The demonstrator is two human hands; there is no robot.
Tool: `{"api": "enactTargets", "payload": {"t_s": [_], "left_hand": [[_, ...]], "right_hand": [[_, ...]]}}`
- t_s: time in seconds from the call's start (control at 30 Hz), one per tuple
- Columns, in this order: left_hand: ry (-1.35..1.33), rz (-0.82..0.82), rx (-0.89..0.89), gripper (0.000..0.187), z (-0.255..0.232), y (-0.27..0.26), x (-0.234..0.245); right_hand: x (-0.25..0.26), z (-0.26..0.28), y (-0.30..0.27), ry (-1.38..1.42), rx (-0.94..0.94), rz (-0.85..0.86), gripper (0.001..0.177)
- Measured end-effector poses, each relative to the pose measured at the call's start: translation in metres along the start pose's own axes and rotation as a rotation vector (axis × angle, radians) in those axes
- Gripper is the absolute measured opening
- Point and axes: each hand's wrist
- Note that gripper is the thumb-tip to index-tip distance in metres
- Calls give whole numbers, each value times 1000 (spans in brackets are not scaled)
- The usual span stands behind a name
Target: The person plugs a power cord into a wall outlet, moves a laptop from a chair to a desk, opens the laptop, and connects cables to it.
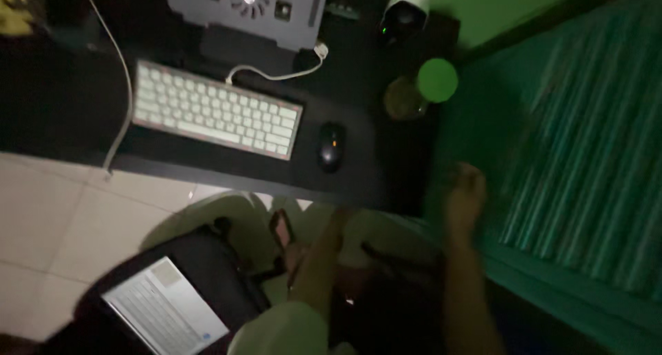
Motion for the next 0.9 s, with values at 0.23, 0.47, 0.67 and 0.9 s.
{"api": "enactTargets", "payload": {"t_s": [0.23,0.47,0.67,0.9], "left_hand": [[-39,-76,-53,39,-7,23,-9],[-46,-126,-60,40,-5,18,-21],[-58,-105,-97,40,-2,46,-49],[-110,-145,-110,41,-13,16,-28]], "right_hand": [[14,54,-26,97,-225,94,32],[7,51,-29,22,-191,103,31],[5,53,-37,89,-284,76,27],[3,11,-23,-32,-99,134,41]]}}
Point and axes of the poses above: each hand's wrist, its own y-axis towards the middle knuckle, its own x-axis out of the back of the hand, z = x × y, and after that the axes turned 8 degrees about -y, right-handed
